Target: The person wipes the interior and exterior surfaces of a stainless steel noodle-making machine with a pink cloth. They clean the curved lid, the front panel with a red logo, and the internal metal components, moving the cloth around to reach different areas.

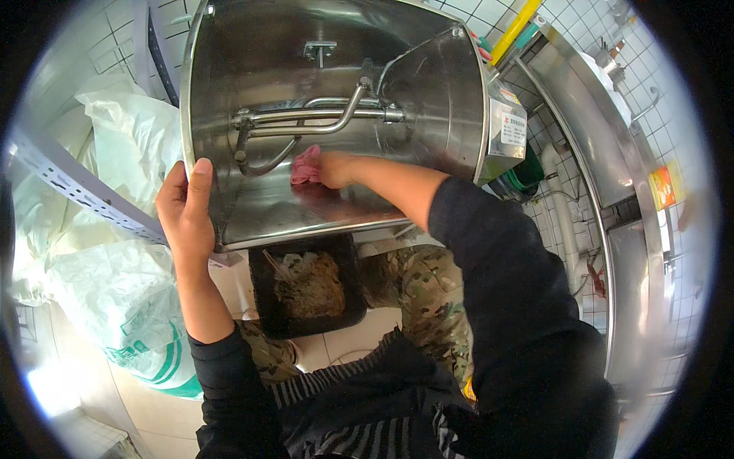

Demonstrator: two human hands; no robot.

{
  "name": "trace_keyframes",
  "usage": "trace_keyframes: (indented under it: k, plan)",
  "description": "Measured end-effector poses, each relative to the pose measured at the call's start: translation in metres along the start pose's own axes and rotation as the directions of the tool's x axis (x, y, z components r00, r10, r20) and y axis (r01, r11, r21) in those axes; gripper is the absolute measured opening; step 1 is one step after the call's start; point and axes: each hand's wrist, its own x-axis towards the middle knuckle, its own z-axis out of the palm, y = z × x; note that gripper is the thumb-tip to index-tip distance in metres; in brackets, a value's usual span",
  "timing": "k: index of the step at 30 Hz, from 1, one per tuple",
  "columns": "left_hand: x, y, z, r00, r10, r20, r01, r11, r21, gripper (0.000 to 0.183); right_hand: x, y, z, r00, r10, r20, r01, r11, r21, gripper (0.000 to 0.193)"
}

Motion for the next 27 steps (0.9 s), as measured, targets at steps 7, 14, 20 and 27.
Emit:
trace_keyframes:
  k: [7,14,20,27]
  plan:
    - [0.000,0.004,-0.001,1.000,0.001,0.000,-0.001,1.000,0.009,0.052,-0.021,-0.033,-0.026,0.985,-0.120,0.121,0.079,0.950,0.301,0.043]
    - [-0.001,0.005,0.000,1.000,-0.013,0.027,0.011,0.998,0.060,0.051,-0.159,-0.074,-0.056,0.849,-0.492,-0.193,0.514,0.685,0.517,0.047]
    - [-0.001,0.004,0.000,1.000,-0.007,-0.007,0.007,0.999,0.040,0.052,-0.178,-0.058,-0.079,0.824,-0.353,-0.444,0.547,0.700,0.460,0.038]
    - [-0.001,0.007,0.001,1.000,0.006,0.028,-0.008,0.999,0.051,0.048,-0.090,-0.038,-0.046,0.964,-0.071,0.256,0.047,0.994,0.099,0.044]
